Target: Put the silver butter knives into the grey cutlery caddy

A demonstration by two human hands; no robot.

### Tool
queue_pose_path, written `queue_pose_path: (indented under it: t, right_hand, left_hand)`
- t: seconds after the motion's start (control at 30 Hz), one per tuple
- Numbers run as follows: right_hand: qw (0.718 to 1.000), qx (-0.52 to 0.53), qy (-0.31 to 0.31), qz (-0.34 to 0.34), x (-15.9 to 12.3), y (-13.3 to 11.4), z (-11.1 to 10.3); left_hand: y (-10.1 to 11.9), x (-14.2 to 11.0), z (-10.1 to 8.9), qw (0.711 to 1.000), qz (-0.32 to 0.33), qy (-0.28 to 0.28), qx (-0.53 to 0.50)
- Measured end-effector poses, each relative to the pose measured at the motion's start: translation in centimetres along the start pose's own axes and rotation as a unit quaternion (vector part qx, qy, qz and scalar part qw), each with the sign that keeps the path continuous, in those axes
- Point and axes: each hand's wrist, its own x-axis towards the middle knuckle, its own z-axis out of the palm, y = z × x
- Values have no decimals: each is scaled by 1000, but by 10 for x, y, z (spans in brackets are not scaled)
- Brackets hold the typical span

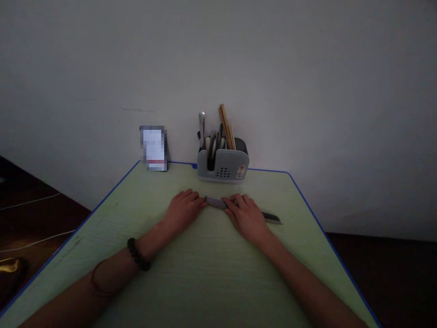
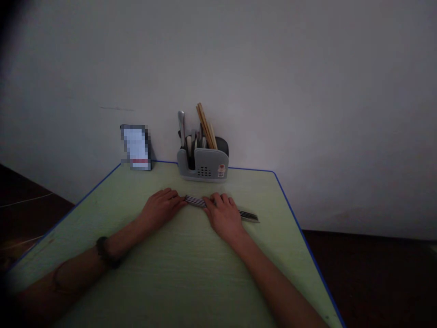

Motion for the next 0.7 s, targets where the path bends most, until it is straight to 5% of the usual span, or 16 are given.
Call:
queue_pose_path:
  t: [0.1,0.27,0.7]
  right_hand:
    - [1000,4,1,-6,0,0,-2]
    - [1000,20,-13,-14,0,0,-7]
    - [994,92,-55,-10,1,5,-18]
  left_hand:
    - [-11,2,4,998,-4,8,-69]
    - [-19,6,8,979,81,-5,-184]
    - [-15,7,1,962,99,-29,-254]
